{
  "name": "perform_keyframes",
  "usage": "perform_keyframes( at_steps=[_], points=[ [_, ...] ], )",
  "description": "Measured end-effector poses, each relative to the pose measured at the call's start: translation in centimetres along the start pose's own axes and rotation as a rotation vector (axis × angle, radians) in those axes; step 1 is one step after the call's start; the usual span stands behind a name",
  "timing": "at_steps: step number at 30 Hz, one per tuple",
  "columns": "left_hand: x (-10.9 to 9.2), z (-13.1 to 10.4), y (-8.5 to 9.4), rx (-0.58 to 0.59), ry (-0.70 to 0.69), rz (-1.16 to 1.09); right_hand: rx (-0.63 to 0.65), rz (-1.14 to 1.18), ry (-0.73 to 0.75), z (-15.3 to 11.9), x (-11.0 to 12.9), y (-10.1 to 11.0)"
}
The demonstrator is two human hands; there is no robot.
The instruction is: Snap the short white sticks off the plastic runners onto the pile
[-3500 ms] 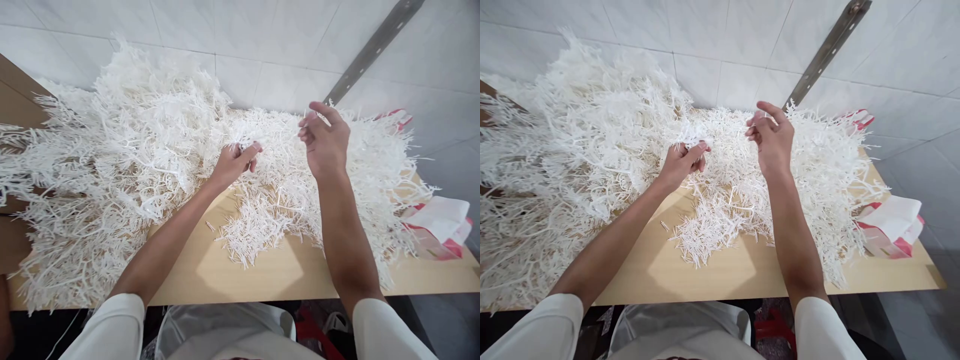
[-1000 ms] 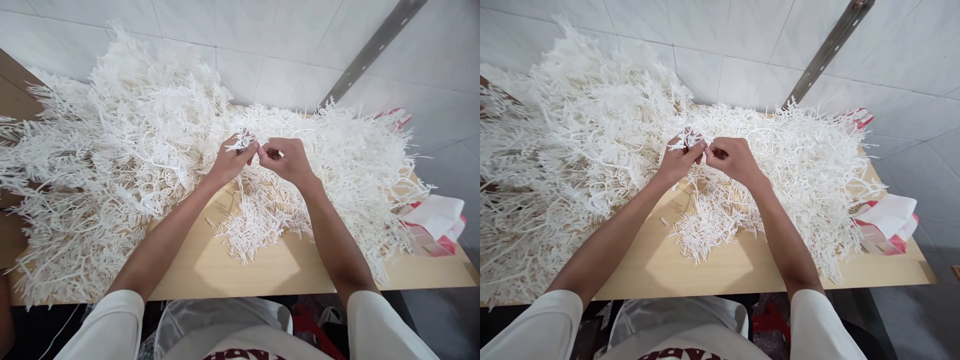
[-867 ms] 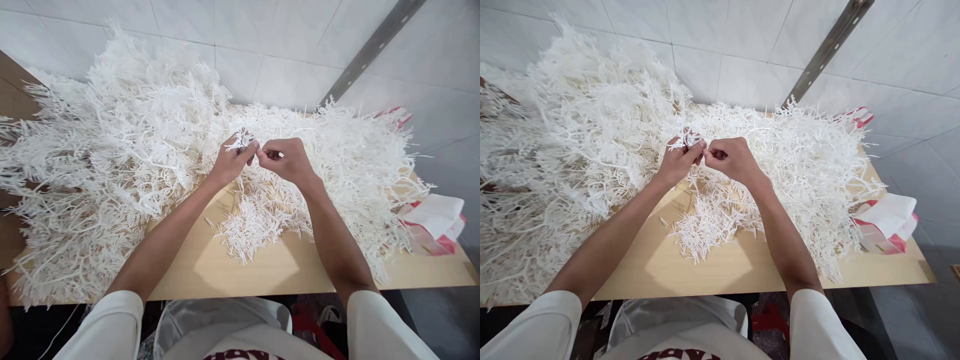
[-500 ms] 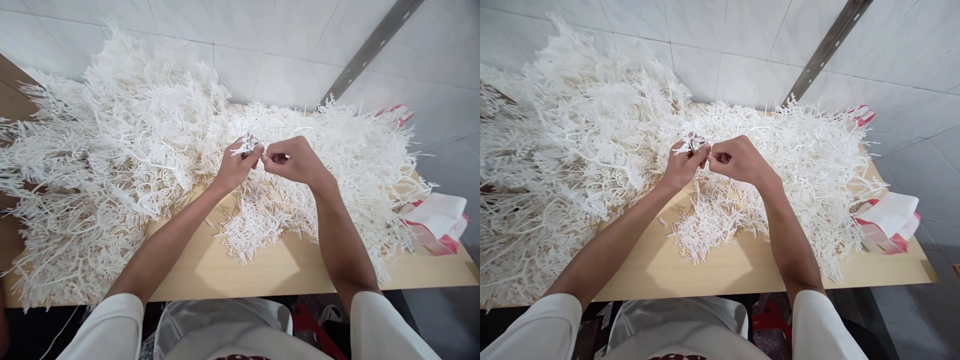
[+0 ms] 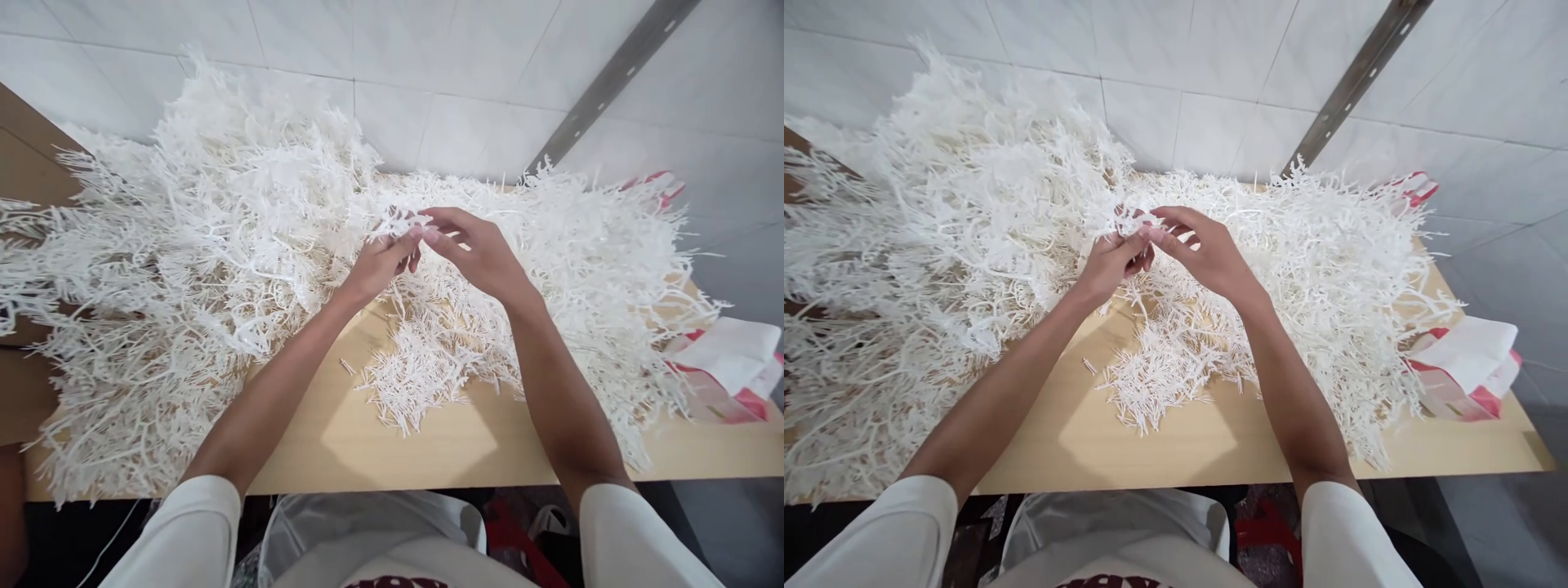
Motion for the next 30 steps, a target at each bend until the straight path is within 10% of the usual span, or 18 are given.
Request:
perform_keyframes(
  at_steps=[9,17,23,30],
  points=[
    [0.1,-0.6,-0.5,0.048,0.065,-0.057,0.09,0.284,-0.104,0.0,0.0,-0.6],
    [0.8,-0.6,-1.4,-0.115,-0.091,-0.03,0.122,0.051,-0.068,-0.4,0.6,-0.5],
    [0.6,1.4,2.8,-0.493,0.02,-0.036,0.712,0.101,0.081,-2.2,3.7,-0.5],
    [0.0,1.6,1.6,-0.319,-0.071,-0.192,0.022,-0.291,0.066,-0.6,0.0,0.3]
  ],
)
Point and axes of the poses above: each hand's wrist, its own z-axis towards the middle knuckle, its own y-axis out of the back of the hand, x = y × z, the point moved 3 cm from there along z, towards the middle knuckle, and after that the axes turned 6 degrees about -x, right-handed, at the moved point
